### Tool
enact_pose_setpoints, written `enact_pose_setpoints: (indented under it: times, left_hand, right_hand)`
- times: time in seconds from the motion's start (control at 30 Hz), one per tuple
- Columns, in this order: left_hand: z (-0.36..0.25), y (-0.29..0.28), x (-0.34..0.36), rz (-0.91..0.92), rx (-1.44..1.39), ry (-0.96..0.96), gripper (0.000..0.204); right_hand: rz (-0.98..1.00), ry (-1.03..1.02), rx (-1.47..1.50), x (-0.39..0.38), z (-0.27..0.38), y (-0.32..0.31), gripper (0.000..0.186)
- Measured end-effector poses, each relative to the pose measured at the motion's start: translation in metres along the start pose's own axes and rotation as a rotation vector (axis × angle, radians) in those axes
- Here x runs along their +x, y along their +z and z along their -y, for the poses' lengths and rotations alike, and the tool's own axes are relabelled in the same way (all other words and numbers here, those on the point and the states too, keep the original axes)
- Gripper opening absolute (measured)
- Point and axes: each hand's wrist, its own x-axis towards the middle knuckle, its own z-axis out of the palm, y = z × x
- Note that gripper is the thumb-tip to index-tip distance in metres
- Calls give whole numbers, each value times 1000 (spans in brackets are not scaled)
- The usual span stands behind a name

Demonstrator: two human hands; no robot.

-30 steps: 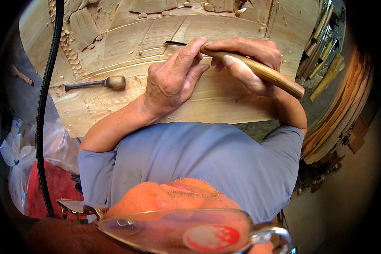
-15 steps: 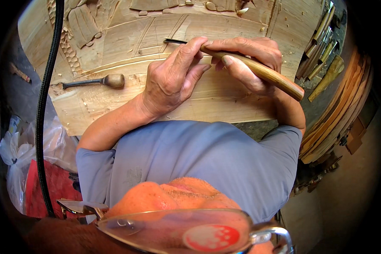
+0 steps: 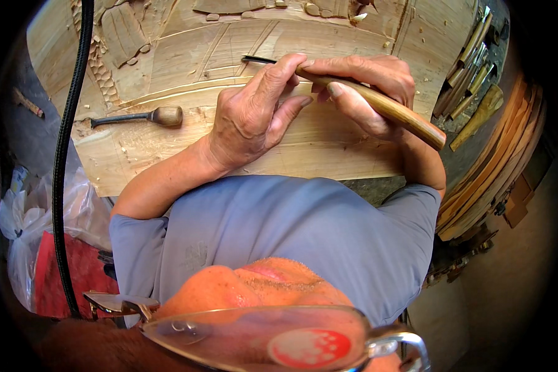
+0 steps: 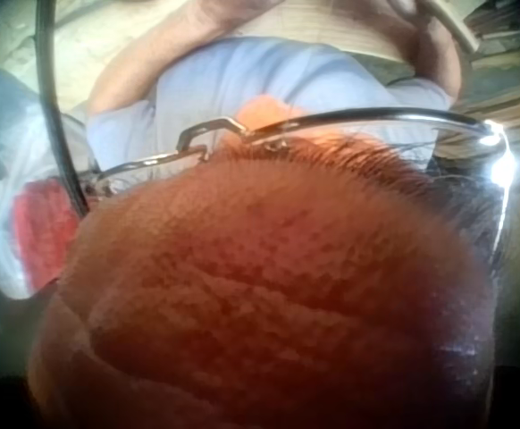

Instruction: The person carves intricate designs into a large wooden board. Using a chisel and mallet, they remove wood shavings to create detailed relief figures and decorative patterns.

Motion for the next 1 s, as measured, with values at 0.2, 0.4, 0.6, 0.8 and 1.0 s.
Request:
enact_pose_setpoints:
  times: [0.2,0.4,0.6,0.8,1.0]
  left_hand:
    - [1,0,0,3,12,4,79]
    - [-1,-1,4,-19,33,57,86]
    - [2,0,5,-60,12,108,86]
    - [1,1,5,-21,8,97,86]
    - [1,0,4,-21,16,85,86]
  right_hand:
    - [13,24,6,0,0,-1,37]
    - [35,36,-45,5,4,-6,36]
    - [29,-36,-7,7,2,-8,36]
    - [20,-30,-14,5,3,-9,36]
    - [35,-31,-11,6,1,-8,36]
